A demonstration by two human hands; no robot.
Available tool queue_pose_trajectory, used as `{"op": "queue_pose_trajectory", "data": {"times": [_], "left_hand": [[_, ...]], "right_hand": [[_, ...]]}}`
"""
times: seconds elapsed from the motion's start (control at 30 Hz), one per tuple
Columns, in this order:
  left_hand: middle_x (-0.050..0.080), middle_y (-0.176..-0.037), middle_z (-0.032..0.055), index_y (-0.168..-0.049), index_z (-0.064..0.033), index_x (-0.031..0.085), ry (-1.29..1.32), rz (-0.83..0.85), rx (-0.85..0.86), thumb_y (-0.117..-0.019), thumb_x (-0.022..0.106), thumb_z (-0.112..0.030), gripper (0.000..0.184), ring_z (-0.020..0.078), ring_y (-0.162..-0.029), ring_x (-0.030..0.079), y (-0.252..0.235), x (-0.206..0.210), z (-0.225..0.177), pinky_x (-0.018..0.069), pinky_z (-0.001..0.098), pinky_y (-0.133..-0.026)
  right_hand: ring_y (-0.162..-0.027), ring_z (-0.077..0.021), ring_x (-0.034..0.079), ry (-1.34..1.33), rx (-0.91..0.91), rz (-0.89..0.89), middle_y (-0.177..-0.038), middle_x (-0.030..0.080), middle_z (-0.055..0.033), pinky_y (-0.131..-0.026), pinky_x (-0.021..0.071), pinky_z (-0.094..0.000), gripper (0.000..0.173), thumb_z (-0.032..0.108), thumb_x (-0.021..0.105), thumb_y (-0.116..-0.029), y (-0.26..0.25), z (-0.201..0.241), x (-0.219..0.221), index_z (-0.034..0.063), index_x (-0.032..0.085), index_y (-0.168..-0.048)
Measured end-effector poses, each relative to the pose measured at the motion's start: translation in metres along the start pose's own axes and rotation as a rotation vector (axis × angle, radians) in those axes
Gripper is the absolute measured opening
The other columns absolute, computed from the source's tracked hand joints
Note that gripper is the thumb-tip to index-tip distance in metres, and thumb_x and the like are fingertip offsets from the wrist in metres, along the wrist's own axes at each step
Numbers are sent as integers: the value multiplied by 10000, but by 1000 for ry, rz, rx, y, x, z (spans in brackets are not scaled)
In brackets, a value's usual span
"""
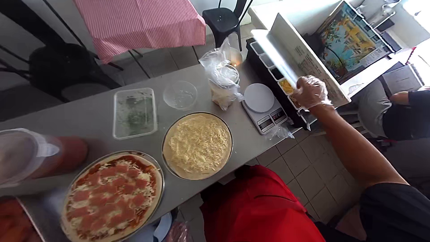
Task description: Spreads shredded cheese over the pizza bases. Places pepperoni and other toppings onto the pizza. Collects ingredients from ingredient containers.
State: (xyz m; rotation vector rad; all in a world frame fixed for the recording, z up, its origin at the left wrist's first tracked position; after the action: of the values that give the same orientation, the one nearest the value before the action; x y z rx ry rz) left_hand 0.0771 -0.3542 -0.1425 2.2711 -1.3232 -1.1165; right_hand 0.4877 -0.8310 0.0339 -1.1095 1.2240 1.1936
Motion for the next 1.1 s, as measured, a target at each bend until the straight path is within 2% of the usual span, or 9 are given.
{"op": "queue_pose_trajectory", "data": {"times": [0.13, 0.27, 0.43, 0.53, 0.63, 0.77, 0.83, 0.93, 1.1], "left_hand": [[568, -1358, 322, -1453, 105, 445, 16, -62, -32, -1038, 559, -112, 482, 334, -1160, 643, 11, 21, -13, 528, 449, -999], [604, -1317, 303, -1411, 84, 512, 39, -70, -28, -1040, 556, -116, 424, 332, -1074, 683, 23, 33, -26, 569, 470, -932], [708, -1144, 228, -1307, 31, 640, -55, -291, 104, -1042, 577, -198, 356, 307, -929, 720, 24, -16, -83, 586, 497, -853], [717, -1137, 225, -1231, 40, 690, -197, -328, 374, -1031, 600, -188, 317, 317, -1038, 711, 2, -26, -166, 553, 493, -966], [711, -1189, 213, -1269, -3, 693, -311, -274, 562, -1048, 577, -188, 310, 349, -1134, 679, -51, 1, -274, 508, 518, -1032], [551, -1391, 325, -1438, 82, 486, -447, -136, 406, -1080, 487, -330, 546, 449, -1308, 547, -150, 58, -378, 434, 587, -1098], [442, -1498, 337, -1504, 73, 401, -450, -181, 330, -1043, 554, -316, 622, 466, -1380, 473, -190, 87, -395, 415, 581, -1123], [534, -1430, 302, -1450, 17, 491, -556, -231, 293, -973, 618, -116, 511, 452, -1325, 537, -216, 104, -400, 458, 600, -1080], [552, -1410, 310, -1466, 13, 482, -526, -221, 498, -1084, 458, -230, 453, 482, -1301, 546, -149, 43, -397, 420, 665, -1078]], "right_hand": [[-1150, -499, 639, 3, 54, -161, -1209, 657, -309, -954, 502, -671, 278, 107, 514, -1031, -5, -42, -52, -28, 646, -1235], [-1152, -572, 596, 39, 93, -183, -1253, 608, -349, -914, 476, -742, 266, 91, 512, -1050, -7, -93, -57, -11, 625, -1268], [-1264, -546, 550, -60, 73, -37, -1288, 614, -355, -1040, 381, -727, 408, 298, 492, -1069, -27, -40, -27, -31, 661, -1243], [-1292, -566, 503, -49, 79, 340, -1291, 581, -396, -1061, 352, -746, 568, 385, 686, -989, -47, -6, -3, -105, 619, -1269], [-1249, -569, 536, 2, 137, 363, -1239, 611, -385, -1001, 392, -766, 611, 408, 800, -887, -64, 0, 18, -101, 653, -1192], [-1163, -565, 589, -1, 158, 310, -1181, 637, -368, -919, 438, -783, 554, 381, 841, -836, -63, 4, 22, -75, 688, -1111], [-1183, -540, 592, 12, 150, 323, -1211, 638, -349, -938, 451, -761, 521, 345, 839, -836, -61, 7, 19, -54, 700, -1140], [-1239, -498, 578, 35, 140, 329, -1278, 628, -305, -977, 459, -716, 508, 251, 805, -833, -68, -3, 30, -30, 660, -1231], [-1256, -479, 573, 7, 110, 313, -1297, 628, -279, -984, 474, -698, 428, 88, 776, -817, -76, -20, 43, 22, 679, -1229]]}}
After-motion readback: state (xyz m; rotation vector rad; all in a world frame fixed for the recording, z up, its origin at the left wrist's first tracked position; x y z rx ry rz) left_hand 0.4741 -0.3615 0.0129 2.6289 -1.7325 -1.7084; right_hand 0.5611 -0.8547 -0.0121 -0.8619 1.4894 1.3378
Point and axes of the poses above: each hand's wrist, its own y-axis away from the middle knuckle, its own x-axis out of the palm, z = x × y, the point moved 2 cm from there along -y, towards the middle knuckle
